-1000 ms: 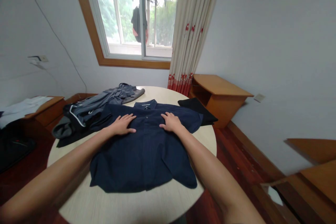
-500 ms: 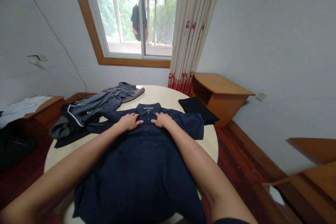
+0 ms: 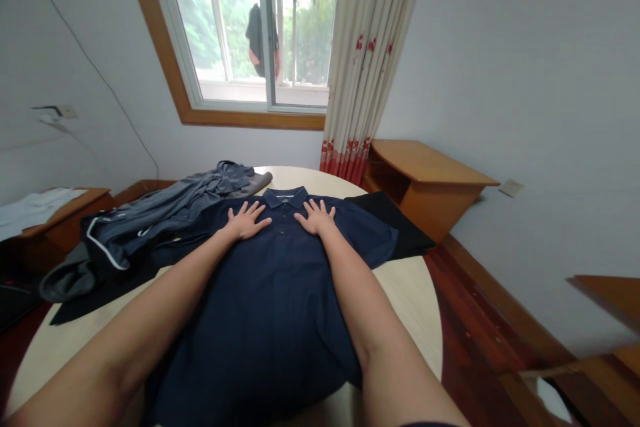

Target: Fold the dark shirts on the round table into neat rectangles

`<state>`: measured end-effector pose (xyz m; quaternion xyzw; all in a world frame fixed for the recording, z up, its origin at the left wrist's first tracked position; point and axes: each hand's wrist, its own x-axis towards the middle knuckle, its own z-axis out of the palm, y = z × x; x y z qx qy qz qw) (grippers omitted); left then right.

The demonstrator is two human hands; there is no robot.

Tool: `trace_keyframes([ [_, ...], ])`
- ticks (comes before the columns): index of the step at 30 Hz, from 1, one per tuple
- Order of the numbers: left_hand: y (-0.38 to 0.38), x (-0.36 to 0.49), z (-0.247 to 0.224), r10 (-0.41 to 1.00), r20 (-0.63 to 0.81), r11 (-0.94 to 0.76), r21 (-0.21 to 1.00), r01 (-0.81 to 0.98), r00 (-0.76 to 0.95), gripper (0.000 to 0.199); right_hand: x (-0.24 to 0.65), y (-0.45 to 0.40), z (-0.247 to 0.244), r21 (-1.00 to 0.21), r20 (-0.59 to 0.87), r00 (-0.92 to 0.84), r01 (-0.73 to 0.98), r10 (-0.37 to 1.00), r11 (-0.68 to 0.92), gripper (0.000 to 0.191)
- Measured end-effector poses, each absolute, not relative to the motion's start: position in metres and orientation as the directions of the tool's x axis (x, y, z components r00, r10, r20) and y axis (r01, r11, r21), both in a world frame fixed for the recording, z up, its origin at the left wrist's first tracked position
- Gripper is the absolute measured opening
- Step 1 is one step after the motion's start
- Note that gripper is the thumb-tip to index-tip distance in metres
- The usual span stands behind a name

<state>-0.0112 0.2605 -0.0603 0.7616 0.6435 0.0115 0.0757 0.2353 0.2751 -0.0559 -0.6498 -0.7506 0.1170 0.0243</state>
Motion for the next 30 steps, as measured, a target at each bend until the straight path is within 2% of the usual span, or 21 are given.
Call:
trace_keyframes([
  [6,0.264,-0.034,-0.063,0.997,-0.029,-0.073,0.126,0.989,0.077,0.086,0.252,0.277,-0.062,-0.194,-0.029,-0.144,0.972,0.989,0.135,0.079],
  [12,0.236,-0.031,-0.043,0.993,-0.087,0.079,0.048,0.996,-0.074,0.074,0.236,0.253,-0.046,-0.102,-0.009,0.08,0.992,0.997,-0.08,0.067],
  [15,0.206,0.002,-0.041,0.998,-0.057,-0.011,0.081,0.997,0.016,0.074,0.207,0.225,-0.045,-0.12,0.041,-0.076,0.989,0.996,0.081,0.065],
  [17,0.185,0.021,-0.047,0.989,-0.058,-0.128,0.136,0.982,0.137,0.074,0.195,0.205,-0.05,-0.181,0.018,-0.224,0.958,0.974,0.224,0.065],
  [19,0.169,0.027,-0.055,0.973,-0.073,-0.206,0.158,0.966,0.22,0.074,0.196,0.189,-0.056,-0.224,-0.011,-0.305,0.929,0.952,0.295,0.066],
  [24,0.156,-0.012,-0.061,0.986,-0.032,-0.16,0.105,0.982,0.164,0.075,0.244,0.174,-0.06,-0.203,0.007,-0.199,0.959,0.98,0.196,0.062],
  [26,0.152,-0.03,-0.057,0.988,-0.047,-0.141,0.087,0.986,0.146,0.074,0.262,0.168,-0.056,-0.178,0.033,-0.2,0.963,0.979,0.203,0.058],
  [30,0.123,-0.058,-0.055,0.972,0.017,-0.234,0.08,0.969,0.233,0.064,0.286,0.136,-0.048,-0.141,0.216,-0.261,0.945,0.941,0.295,0.041],
])
